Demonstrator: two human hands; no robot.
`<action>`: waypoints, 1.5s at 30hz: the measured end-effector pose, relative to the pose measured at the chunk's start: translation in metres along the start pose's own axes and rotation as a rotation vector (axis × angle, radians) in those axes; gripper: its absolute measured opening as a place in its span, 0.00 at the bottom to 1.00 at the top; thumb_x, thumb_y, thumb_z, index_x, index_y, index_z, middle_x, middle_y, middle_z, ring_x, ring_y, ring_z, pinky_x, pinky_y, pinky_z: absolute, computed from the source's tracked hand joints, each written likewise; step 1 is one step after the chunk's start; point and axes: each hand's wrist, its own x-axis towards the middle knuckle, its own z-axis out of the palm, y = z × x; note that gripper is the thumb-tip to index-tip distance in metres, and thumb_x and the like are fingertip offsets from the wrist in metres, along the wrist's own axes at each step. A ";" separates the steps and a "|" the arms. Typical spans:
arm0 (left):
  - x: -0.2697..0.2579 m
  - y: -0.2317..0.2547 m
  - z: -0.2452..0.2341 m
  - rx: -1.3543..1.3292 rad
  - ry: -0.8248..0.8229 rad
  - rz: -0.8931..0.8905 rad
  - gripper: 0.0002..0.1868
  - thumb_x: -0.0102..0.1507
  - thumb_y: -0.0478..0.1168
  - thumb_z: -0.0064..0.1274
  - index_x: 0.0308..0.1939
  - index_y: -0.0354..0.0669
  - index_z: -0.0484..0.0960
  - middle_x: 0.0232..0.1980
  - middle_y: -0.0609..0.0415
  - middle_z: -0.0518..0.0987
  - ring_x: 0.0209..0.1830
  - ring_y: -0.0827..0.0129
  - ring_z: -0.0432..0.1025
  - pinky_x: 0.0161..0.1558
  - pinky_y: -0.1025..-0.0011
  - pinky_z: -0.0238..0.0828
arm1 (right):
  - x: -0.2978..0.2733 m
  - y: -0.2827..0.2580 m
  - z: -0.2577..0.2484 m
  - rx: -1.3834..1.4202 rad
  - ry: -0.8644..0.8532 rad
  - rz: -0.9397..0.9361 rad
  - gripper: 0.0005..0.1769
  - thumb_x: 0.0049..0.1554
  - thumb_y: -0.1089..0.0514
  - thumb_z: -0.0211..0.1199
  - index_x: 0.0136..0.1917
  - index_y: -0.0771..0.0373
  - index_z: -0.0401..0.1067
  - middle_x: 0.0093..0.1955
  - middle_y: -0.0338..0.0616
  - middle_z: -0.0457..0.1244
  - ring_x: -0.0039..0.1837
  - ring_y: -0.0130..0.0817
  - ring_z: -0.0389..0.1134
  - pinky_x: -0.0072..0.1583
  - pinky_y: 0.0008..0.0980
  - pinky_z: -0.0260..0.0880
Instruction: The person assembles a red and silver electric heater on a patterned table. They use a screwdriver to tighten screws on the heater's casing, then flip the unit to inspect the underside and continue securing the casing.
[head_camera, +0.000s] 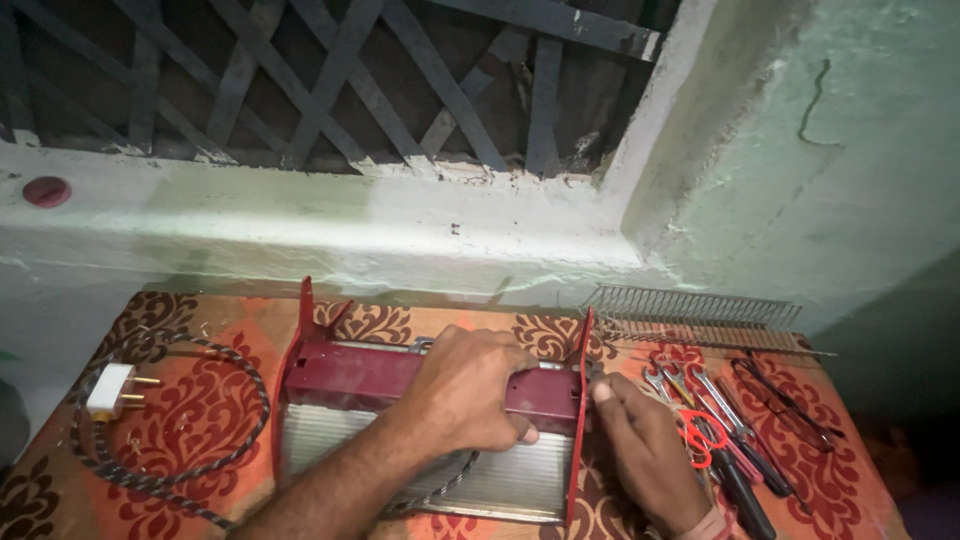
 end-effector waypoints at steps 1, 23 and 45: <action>0.000 0.000 0.000 -0.007 0.005 0.002 0.36 0.41 0.53 0.74 0.49 0.38 0.86 0.44 0.48 0.82 0.51 0.54 0.75 0.55 0.55 0.67 | -0.002 -0.002 -0.002 0.013 -0.011 0.034 0.15 0.65 0.55 0.52 0.46 0.67 0.73 0.32 0.42 0.64 0.36 0.28 0.63 0.40 0.35 0.66; 0.000 0.001 0.000 -0.007 0.000 -0.002 0.38 0.41 0.54 0.74 0.49 0.37 0.85 0.44 0.49 0.82 0.51 0.55 0.75 0.56 0.56 0.66 | -0.001 -0.015 -0.002 -0.165 -0.047 -0.172 0.11 0.62 0.57 0.52 0.51 0.64 0.72 0.36 0.47 0.69 0.40 0.37 0.71 0.46 0.36 0.70; 0.001 -0.002 0.000 -0.026 0.011 0.034 0.38 0.41 0.52 0.74 0.51 0.36 0.84 0.45 0.47 0.82 0.51 0.54 0.75 0.56 0.56 0.67 | -0.005 -0.024 -0.017 -0.122 -0.109 0.140 0.13 0.61 0.54 0.53 0.49 0.62 0.74 0.34 0.47 0.67 0.37 0.37 0.69 0.42 0.37 0.71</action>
